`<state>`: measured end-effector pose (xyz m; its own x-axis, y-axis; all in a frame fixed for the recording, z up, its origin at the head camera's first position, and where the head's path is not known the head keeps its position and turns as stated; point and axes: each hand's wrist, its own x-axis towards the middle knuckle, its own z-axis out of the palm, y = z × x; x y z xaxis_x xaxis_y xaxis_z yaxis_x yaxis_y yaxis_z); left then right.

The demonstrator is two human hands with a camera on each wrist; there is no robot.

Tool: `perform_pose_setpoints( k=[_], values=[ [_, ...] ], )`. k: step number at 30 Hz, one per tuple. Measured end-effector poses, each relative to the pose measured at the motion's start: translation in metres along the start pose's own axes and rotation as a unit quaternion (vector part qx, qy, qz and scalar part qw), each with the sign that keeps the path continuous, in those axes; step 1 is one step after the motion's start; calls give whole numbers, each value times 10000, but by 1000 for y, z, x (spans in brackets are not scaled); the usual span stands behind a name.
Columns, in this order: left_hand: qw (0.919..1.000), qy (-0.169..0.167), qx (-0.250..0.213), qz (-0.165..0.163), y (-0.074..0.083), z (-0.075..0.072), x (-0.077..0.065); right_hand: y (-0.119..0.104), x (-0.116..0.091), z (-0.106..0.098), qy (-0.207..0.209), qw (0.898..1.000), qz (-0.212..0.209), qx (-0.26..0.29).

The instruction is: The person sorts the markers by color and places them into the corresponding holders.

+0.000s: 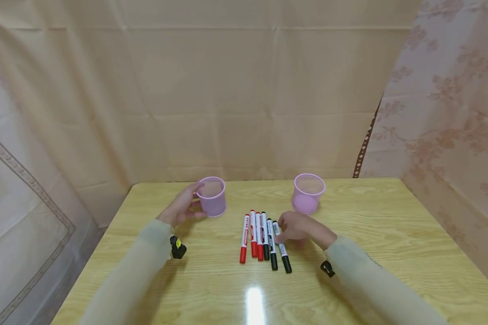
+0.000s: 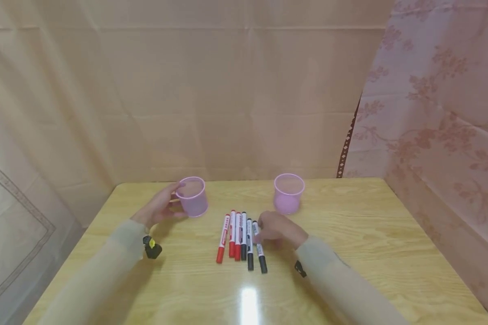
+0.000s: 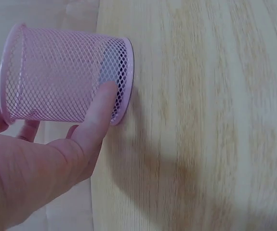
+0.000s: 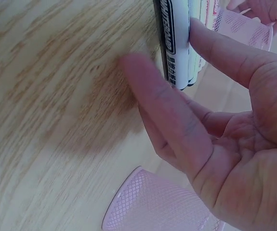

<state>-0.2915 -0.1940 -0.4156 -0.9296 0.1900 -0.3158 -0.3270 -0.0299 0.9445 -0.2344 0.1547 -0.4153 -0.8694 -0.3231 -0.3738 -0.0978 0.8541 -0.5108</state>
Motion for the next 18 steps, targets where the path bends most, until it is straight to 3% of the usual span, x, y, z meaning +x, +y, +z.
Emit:
perform_pose_setpoints(
  k=[10,18],
  values=[
    [9997,78,-54,-235,1,5,2,-2,1,0,62,9995,154,278],
    [9996,210,53,-188,4,7,0,-1,4,3,132,9987,127,467]
  ],
)
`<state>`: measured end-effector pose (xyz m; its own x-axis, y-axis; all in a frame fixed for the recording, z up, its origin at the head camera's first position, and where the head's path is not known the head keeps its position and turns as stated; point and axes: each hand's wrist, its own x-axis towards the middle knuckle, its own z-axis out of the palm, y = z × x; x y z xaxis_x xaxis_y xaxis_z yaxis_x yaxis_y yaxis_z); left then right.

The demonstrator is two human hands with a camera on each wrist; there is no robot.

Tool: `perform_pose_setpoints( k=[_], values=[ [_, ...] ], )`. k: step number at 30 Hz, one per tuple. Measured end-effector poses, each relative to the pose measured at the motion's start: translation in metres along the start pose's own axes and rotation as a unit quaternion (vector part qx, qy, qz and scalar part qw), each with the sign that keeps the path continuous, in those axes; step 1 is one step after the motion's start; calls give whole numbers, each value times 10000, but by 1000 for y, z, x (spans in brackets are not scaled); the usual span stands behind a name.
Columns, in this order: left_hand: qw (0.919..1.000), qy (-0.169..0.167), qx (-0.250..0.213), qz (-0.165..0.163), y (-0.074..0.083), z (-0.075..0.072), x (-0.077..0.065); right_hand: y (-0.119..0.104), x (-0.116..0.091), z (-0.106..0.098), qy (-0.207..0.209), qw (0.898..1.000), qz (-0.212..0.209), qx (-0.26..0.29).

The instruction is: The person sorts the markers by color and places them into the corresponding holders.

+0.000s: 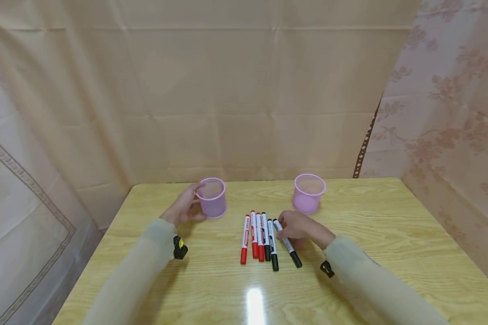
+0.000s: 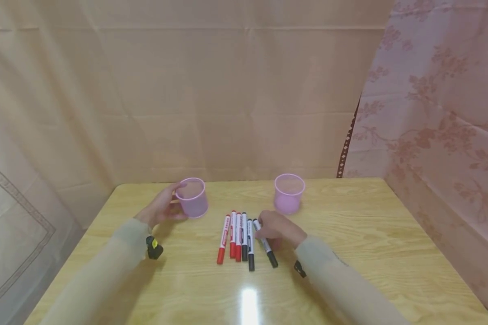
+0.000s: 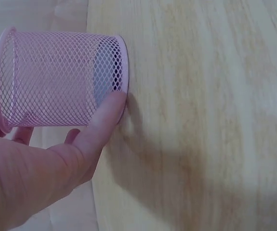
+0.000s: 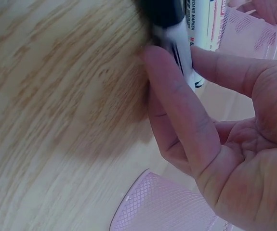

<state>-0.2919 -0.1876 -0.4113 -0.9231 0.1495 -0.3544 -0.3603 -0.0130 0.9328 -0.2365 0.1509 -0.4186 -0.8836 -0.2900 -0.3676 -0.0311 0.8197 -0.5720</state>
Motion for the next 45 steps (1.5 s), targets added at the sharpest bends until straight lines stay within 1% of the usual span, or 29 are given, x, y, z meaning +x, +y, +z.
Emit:
perform_pose_setpoints(
  k=[3,7,11,13,17,20,24,29,31,34,39,45],
  values=[
    [9997,30,208,84,1,0,1,1,1,2,-29,9998,100,173],
    [9986,177,491,112,3,-1,1,2,0,3,1,9998,5,193],
    [9969,388,667,131,1,-2,6,2,-1,4,52,9999,-33,159],
    [9959,555,696,129,-2,-2,8,2,-1,5,58,9999,-20,122],
    [9904,971,919,354,-8,5,10,4,0,5,20,10000,30,81],
    [9848,1137,1170,593,-10,12,10,6,0,2,-29,9999,44,116],
    [9821,1207,1269,699,-12,17,13,10,-3,-4,13,9998,-58,211],
    [9816,1219,1274,729,-11,19,17,10,-7,-13,249,9987,-405,158],
    [9821,1197,1281,693,-11,20,17,10,-7,-16,261,9985,-432,233],
    [9833,1179,1243,616,-10,22,17,10,-7,-19,215,9978,-340,518],
    [9844,1133,1222,566,-10,20,17,8,-4,-21,207,9970,-291,689],
    [9838,1179,1267,477,-8,17,16,1,-3,-26,60,9931,-359,1114]
  ],
)
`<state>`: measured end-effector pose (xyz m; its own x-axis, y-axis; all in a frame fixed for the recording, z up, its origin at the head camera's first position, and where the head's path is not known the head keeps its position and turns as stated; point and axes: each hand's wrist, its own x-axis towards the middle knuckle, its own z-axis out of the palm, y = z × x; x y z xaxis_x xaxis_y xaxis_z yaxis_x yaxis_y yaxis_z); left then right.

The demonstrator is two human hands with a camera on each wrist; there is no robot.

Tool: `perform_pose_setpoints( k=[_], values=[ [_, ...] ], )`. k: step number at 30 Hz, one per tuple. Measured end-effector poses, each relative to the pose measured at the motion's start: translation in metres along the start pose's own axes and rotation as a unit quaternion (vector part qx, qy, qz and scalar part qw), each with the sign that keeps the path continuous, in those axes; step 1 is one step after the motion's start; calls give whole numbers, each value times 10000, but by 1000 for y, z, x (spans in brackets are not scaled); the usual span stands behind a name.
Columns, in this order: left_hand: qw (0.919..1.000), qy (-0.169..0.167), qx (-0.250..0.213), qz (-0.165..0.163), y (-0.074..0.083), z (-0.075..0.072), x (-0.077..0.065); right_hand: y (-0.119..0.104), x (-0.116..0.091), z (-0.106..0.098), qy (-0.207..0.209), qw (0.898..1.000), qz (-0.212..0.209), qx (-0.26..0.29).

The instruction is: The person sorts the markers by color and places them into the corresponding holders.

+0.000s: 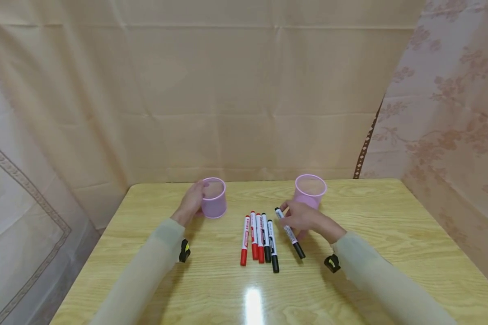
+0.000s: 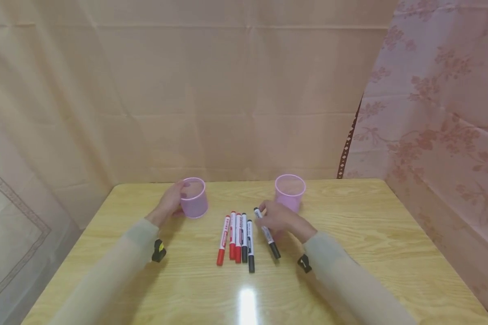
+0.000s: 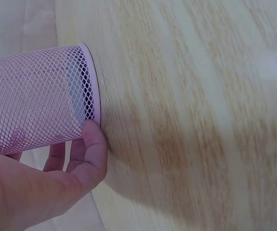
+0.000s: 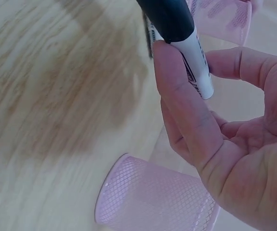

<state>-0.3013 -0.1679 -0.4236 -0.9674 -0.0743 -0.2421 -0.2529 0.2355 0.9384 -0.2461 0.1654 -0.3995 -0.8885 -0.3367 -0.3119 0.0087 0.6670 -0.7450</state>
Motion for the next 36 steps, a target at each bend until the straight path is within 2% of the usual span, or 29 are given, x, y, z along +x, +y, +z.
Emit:
perform_pose_setpoints(
  k=[12,23,27,36],
  values=[
    [9996,-123,163,-189,3,-4,-5,-16,6,-8,-232,9984,-76,518],
    [9995,-228,23,-230,4,-4,-6,-31,7,-14,-568,9933,2,1009],
    [9995,-260,71,-133,3,-5,-5,-38,11,-14,-682,9918,-37,1078],
    [9994,-295,82,-182,6,-6,-4,-59,18,-9,-818,9900,-157,1139]
  ],
)
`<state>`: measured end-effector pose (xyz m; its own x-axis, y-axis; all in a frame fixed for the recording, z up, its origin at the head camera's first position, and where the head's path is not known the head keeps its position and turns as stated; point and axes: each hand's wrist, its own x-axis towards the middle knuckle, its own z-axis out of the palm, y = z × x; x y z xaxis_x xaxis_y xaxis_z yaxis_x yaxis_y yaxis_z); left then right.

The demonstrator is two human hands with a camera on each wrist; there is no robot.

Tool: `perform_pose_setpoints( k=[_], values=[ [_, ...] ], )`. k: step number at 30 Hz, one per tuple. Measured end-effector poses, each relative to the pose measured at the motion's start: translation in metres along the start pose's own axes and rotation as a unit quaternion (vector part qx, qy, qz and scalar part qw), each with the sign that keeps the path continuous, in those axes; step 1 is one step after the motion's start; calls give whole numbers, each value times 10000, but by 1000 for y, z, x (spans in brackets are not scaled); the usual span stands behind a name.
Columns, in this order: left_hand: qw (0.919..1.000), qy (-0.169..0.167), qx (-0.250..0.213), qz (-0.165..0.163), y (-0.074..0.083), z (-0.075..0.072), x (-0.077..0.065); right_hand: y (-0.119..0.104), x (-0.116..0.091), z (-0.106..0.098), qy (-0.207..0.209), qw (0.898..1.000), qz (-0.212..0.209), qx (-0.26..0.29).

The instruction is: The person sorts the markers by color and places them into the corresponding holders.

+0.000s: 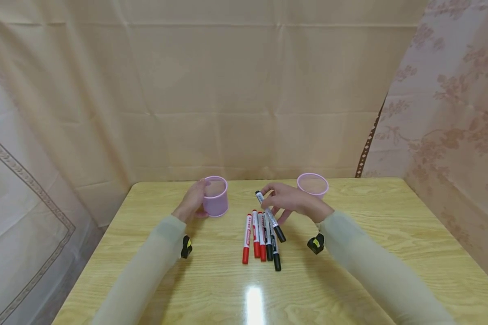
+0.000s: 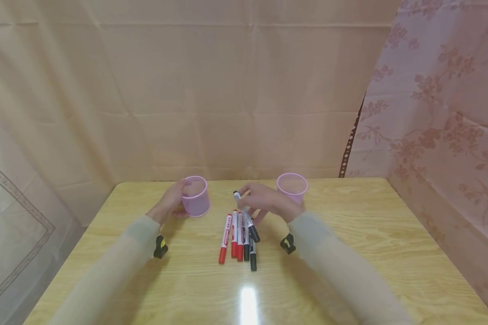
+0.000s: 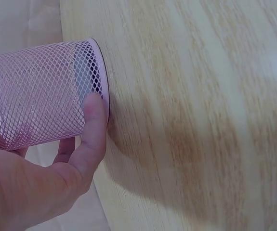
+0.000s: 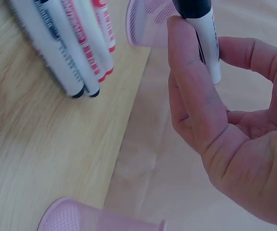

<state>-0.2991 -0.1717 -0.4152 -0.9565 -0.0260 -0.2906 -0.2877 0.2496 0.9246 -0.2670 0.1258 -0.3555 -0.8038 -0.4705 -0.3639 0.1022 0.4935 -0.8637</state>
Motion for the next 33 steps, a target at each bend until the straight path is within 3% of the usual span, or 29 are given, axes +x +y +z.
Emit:
perform_pose_setpoints(
  k=[12,22,26,33],
  values=[
    [9996,208,177,115,-1,3,1,-32,10,1,22,9964,-386,751],
    [9997,189,32,120,-2,2,2,-40,30,7,-92,9888,-523,1392],
    [9997,205,50,84,-5,-1,3,-43,40,15,-35,9805,-662,1851],
    [9995,281,96,126,-8,0,4,-51,56,27,295,9563,-935,2753]
  ],
)
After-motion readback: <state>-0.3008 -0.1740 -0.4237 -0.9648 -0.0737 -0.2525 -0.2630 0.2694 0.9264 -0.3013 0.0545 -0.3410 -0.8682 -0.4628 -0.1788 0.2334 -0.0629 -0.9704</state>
